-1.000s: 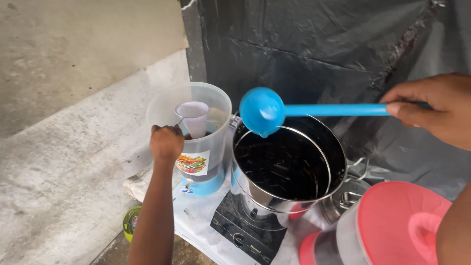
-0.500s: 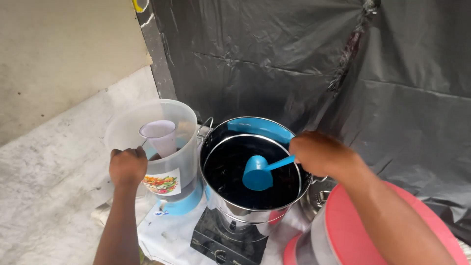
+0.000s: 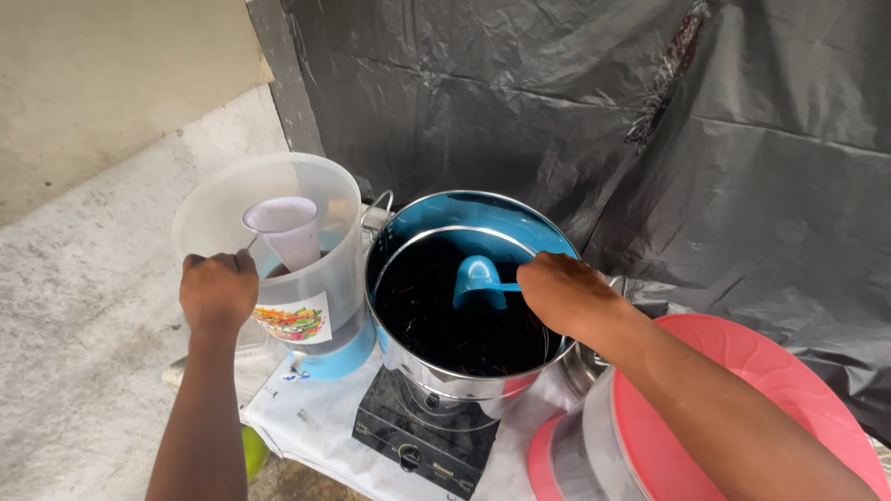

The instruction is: Filtering tea by scooping it from a large pot into a filter bag placed over a bucket.

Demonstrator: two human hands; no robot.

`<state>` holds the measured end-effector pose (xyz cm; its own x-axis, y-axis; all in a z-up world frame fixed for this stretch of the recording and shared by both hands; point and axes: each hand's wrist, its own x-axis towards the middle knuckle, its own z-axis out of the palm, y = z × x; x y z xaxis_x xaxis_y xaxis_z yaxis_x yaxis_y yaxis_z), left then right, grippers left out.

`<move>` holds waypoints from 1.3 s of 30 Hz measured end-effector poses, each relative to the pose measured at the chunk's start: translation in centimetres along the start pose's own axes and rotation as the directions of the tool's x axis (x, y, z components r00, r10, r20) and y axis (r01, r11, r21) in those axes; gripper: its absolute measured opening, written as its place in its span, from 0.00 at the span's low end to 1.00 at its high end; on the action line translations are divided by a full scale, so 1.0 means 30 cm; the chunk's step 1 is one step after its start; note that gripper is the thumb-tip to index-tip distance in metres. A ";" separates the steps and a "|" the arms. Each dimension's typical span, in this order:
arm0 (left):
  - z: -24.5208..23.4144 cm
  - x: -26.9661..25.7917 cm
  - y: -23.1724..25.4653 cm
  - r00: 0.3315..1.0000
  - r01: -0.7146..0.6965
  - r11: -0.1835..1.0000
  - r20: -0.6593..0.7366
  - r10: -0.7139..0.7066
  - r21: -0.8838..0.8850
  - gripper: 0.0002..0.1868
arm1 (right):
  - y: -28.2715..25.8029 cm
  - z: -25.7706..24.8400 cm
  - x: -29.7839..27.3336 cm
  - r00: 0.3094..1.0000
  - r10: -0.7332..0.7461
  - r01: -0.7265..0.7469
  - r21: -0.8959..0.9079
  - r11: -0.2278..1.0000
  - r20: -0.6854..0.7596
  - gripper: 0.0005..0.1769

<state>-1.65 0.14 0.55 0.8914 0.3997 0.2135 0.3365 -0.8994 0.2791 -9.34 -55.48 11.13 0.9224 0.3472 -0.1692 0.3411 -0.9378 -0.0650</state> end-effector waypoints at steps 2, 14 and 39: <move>-0.004 -0.019 0.002 1.000 0.008 1.000 0.014 -0.007 -0.013 0.37 | -0.036 0.009 -0.007 1.000 0.025 -0.025 0.002 1.000 0.004 0.20; 0.011 0.010 -0.011 0.999 0.019 1.000 0.041 -0.019 -0.013 0.38 | -0.046 0.172 0.130 0.982 0.185 -0.163 -0.323 0.932 0.040 0.18; 0.008 0.005 0.009 1.000 0.000 0.999 -0.013 -0.001 -0.034 0.36 | -0.039 -0.410 -0.122 0.882 0.455 -0.434 -0.168 0.885 0.120 0.37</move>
<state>-1.36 -0.07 0.43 0.8871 0.4027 0.2255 0.3262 -0.8927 0.3109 -10.90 -55.68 23.92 0.9475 -0.1200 -0.2964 -0.0677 -0.9812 0.1808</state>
